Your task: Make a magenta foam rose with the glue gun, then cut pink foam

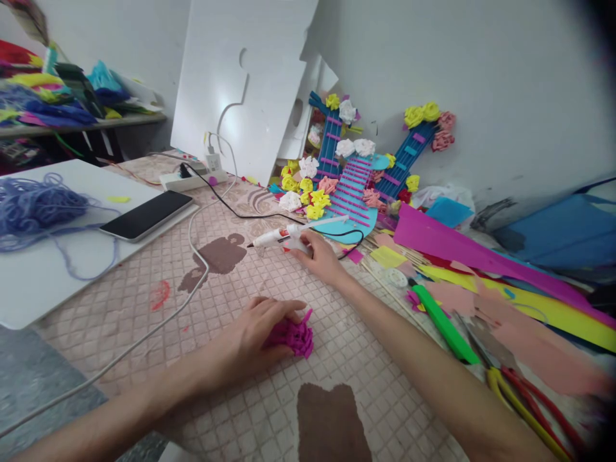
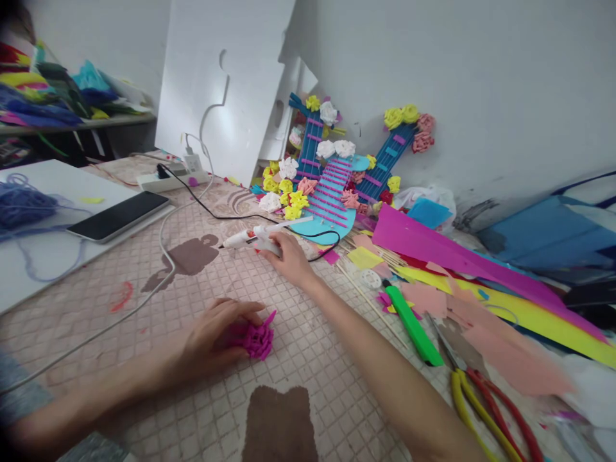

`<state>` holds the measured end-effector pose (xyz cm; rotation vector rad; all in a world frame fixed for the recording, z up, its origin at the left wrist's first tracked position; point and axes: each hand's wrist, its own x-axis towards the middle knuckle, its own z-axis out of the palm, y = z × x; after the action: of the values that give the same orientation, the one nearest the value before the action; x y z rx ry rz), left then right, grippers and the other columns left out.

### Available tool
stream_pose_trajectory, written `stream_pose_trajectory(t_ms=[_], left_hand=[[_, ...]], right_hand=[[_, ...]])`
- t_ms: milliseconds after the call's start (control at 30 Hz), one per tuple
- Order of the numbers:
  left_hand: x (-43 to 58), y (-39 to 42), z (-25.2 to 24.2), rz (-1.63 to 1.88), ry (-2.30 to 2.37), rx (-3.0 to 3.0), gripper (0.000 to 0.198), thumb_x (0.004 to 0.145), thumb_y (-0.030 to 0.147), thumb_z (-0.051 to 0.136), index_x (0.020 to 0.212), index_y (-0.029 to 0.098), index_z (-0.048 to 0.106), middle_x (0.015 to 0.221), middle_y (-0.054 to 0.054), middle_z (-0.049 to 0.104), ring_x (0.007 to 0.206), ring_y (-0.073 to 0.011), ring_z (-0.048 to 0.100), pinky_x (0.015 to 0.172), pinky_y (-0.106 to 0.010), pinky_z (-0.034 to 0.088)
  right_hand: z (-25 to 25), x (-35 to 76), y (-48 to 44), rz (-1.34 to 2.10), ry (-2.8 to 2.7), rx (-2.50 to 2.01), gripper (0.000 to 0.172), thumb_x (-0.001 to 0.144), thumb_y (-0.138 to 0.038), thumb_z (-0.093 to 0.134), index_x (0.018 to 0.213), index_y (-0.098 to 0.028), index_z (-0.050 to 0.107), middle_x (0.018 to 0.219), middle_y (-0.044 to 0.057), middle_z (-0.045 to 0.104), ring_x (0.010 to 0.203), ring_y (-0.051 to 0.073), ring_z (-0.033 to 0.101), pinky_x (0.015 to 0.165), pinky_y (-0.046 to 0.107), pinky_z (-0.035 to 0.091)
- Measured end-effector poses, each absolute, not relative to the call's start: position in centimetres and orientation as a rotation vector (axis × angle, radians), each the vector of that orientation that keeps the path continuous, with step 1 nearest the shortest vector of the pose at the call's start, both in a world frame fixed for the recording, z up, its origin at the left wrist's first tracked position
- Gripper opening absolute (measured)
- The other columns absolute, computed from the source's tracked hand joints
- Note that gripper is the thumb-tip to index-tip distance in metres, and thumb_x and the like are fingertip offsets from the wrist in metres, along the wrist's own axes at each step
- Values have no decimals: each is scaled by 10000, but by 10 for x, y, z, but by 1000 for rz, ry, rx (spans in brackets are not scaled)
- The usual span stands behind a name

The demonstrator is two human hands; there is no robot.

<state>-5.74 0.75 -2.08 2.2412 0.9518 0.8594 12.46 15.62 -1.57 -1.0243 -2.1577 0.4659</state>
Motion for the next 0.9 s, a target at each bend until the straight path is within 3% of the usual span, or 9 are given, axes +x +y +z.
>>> stream_pose_trajectory(t_ms=[200, 367, 567, 767, 900], left_hand=[[-58, 9, -17, 834, 963, 2237, 566, 818, 188, 628, 1332, 256, 400, 1093, -74, 633, 1013, -224, 580, 910, -413, 457], [-59, 11, -14, 842, 986, 2221, 571, 819, 200, 637, 1329, 263, 389, 1115, -76, 622, 1010, -223, 586, 891, -396, 485], [-58, 14, -14, 806, 985, 2219, 599, 808, 176, 640, 1335, 272, 372, 1081, -55, 627, 1018, -209, 592, 894, -377, 494], [-43, 25, -8, 852, 934, 2210, 582, 797, 153, 636, 1305, 262, 372, 1030, -38, 648, 931, -187, 632, 852, -360, 501], [-15, 36, 0, 852, 835, 2189, 557, 787, 133, 621, 1284, 229, 390, 1022, -34, 663, 937, -174, 642, 823, -319, 507]], right_hand=[[-17, 129, 155, 492, -2146, -996, 331, 799, -331, 635, 1088, -189, 555, 1047, 85, 628, 962, 224, 578, 797, 341, 463], [-11, 136, 149, 457, -2112, -997, 369, 819, -333, 624, 1156, -205, 546, 1080, 93, 625, 1041, 237, 563, 889, 385, 446], [6, 166, 94, 272, -2013, -993, 247, 892, -242, 509, 1131, -208, 562, 1122, 104, 600, 1093, 229, 543, 942, 398, 439], [0, 215, 12, 334, -2221, -1006, 234, 919, -145, 435, 1057, -244, 596, 935, 41, 667, 861, 167, 637, 749, 293, 508], [-2, 247, 3, 146, -2114, -1324, 121, 919, -230, 478, 947, -230, 596, 843, 33, 675, 727, 170, 627, 675, 297, 491]])
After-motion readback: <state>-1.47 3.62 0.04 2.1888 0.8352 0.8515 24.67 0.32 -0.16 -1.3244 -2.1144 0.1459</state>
